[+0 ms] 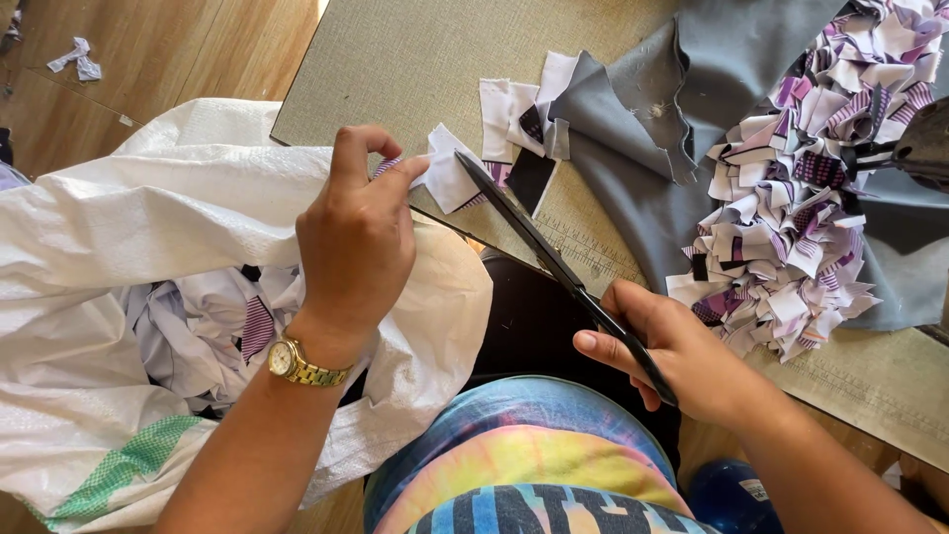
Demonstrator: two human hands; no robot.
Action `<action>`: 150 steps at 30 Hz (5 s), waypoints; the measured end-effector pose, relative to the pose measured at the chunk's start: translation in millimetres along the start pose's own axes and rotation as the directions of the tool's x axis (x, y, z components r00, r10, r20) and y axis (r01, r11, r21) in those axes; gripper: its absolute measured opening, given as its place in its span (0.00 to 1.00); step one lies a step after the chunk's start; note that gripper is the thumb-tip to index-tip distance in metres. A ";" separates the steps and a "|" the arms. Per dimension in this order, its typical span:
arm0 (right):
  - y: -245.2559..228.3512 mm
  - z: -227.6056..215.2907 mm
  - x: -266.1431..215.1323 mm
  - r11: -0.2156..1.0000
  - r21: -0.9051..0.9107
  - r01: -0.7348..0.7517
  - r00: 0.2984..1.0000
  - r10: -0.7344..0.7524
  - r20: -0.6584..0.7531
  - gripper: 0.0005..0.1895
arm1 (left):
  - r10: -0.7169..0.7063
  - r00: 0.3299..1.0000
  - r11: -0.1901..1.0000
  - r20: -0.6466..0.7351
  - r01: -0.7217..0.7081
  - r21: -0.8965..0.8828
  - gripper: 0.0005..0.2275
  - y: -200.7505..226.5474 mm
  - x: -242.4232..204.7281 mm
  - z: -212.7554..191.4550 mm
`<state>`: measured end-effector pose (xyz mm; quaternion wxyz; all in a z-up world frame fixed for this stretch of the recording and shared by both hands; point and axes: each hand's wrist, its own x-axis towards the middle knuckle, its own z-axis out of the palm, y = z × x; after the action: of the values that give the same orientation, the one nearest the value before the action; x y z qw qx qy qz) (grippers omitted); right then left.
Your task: Cutting fabric scraps into smaller strips using scissors
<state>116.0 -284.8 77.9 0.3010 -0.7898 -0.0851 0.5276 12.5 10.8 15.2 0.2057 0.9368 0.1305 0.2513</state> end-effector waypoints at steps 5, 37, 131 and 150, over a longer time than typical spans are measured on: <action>12.6 -6.5 -12.7 1.000 0.006 0.001 1.000 -0.001 -0.005 0.22 | -0.025 1.000 0.999 0.006 0.025 0.033 0.05 2.0 3.2 -0.8; 14.4 34.1 2.6 0.999 -0.028 -0.026 0.995 0.023 -0.092 0.21 | -0.168 0.986 0.982 0.002 0.168 -0.084 0.22 -1.6 -3.1 6.6; -4.7 33.6 -29.2 0.506 0.351 0.788 0.616 -0.666 -0.422 0.18 | 0.010 0.998 0.827 0.067 0.030 -0.562 0.03 91.9 -54.5 -117.7; 8.4 72.5 -13.6 0.519 0.528 0.672 0.737 -0.541 -0.406 0.17 | 0.040 0.999 0.847 -0.015 -0.042 -0.530 0.10 131.8 -114.7 -87.3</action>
<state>44.4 -269.7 64.7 0.7248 -0.6016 -0.1401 0.3052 -111.0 -117.3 95.7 0.4503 0.8459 0.0367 0.2833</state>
